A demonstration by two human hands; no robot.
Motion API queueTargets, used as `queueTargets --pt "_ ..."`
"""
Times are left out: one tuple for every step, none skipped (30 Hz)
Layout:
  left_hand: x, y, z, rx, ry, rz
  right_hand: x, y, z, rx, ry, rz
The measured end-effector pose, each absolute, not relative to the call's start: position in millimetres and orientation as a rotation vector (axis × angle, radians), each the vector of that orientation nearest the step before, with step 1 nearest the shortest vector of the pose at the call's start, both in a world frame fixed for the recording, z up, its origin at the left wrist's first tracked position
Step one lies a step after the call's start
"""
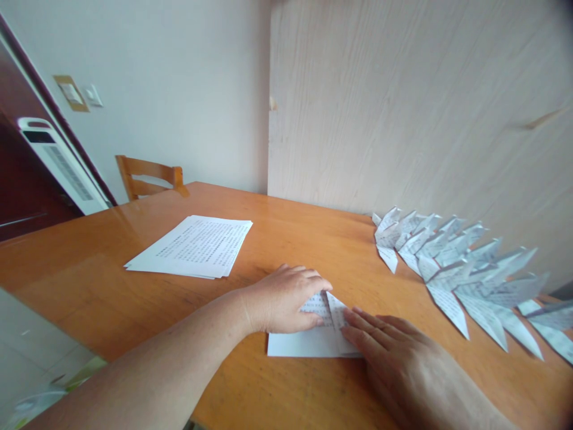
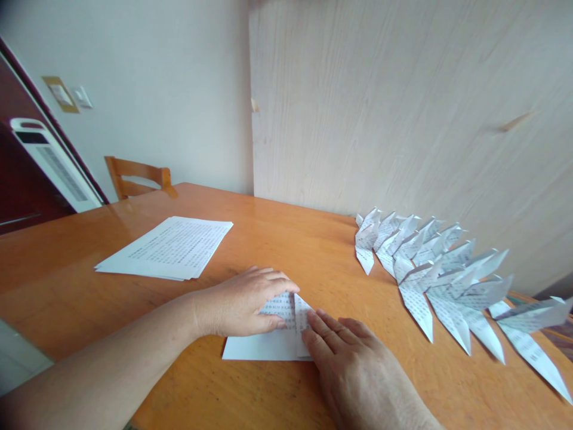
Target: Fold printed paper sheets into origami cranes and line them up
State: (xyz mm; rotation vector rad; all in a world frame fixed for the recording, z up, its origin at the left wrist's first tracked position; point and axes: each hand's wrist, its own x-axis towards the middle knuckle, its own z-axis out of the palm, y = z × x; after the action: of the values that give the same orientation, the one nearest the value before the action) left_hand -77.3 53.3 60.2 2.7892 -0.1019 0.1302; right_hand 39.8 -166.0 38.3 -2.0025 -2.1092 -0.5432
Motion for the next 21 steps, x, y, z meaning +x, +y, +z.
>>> queueTargets --pt "-77.3 53.2 60.1 2.788 -0.092 0.134 39.7 -166.4 38.1 -2.004 -2.109 -0.543" --pt "-77.3 53.2 60.0 2.786 -0.084 0.136 39.5 -166.8 38.1 -2.001 -2.109 -0.548" --pt "-77.4 53.1 59.9 2.784 -0.080 0.137 39.3 -167.2 38.3 -2.006 -2.113 -0.546" --pt "-77.5 53.1 59.9 2.780 -0.079 0.137 39.2 -167.5 38.5 -2.013 -2.116 -0.542" --pt "-77.6 53.0 59.9 2.777 -0.082 0.136 39.2 -167.8 38.7 -2.014 -2.119 -0.545" --pt "-77.8 52.9 59.9 2.773 -0.087 0.135 39.2 -167.9 38.6 -2.013 -2.121 -0.548" --pt "-77.9 52.8 60.1 2.771 -0.091 0.134 39.4 -168.0 38.3 -2.016 -2.121 -0.546" --pt "-78.1 52.6 60.2 2.770 -0.095 0.134 39.7 -168.0 37.6 -2.019 -2.121 -0.541" --pt "-78.4 52.5 60.4 2.772 -0.097 0.132 40.1 -168.0 36.7 -2.020 -2.120 -0.538" --pt "-78.6 52.3 60.6 2.776 -0.098 0.129 40.6 -168.0 35.6 -2.019 -2.119 -0.538" --pt "-78.9 52.2 60.7 2.780 -0.099 0.125 41.1 -168.0 34.5 -2.020 -2.119 -0.536" --pt "-79.2 52.0 60.8 2.784 -0.099 0.120 41.5 -167.9 33.5 -2.022 -2.118 -0.536" --pt "-79.5 51.9 60.9 2.786 -0.099 0.114 41.8 -167.9 32.7 -2.026 -2.119 -0.534" --pt "-79.8 51.9 60.8 2.788 -0.098 0.107 42.0 -167.9 32.1 -2.028 -2.119 -0.537" --pt "-80.0 51.9 60.8 2.788 -0.094 0.102 42.1 -167.8 31.8 -2.032 -2.118 -0.542" --pt "-80.1 52.0 60.7 2.790 -0.090 0.098 42.0 -167.8 31.8 -2.035 -2.117 -0.550" --pt "-80.2 52.0 60.8 2.794 -0.084 0.092 41.8 -167.6 31.9 -2.033 -2.117 -0.562" --pt "-80.2 52.0 61.0 2.799 -0.078 0.086 41.5 -167.5 32.2 -2.029 -2.119 -0.574" --pt "-80.2 51.9 61.4 2.803 -0.072 0.080 41.2 -167.4 32.5 -2.024 -2.120 -0.586" --pt "-80.1 51.8 62.1 2.807 -0.064 0.073 40.9 -167.2 33.0 -2.024 -2.120 -0.592" --pt "-80.1 51.5 63.1 2.810 -0.055 0.061 40.5 -167.1 33.5 -2.026 -2.122 -0.594"
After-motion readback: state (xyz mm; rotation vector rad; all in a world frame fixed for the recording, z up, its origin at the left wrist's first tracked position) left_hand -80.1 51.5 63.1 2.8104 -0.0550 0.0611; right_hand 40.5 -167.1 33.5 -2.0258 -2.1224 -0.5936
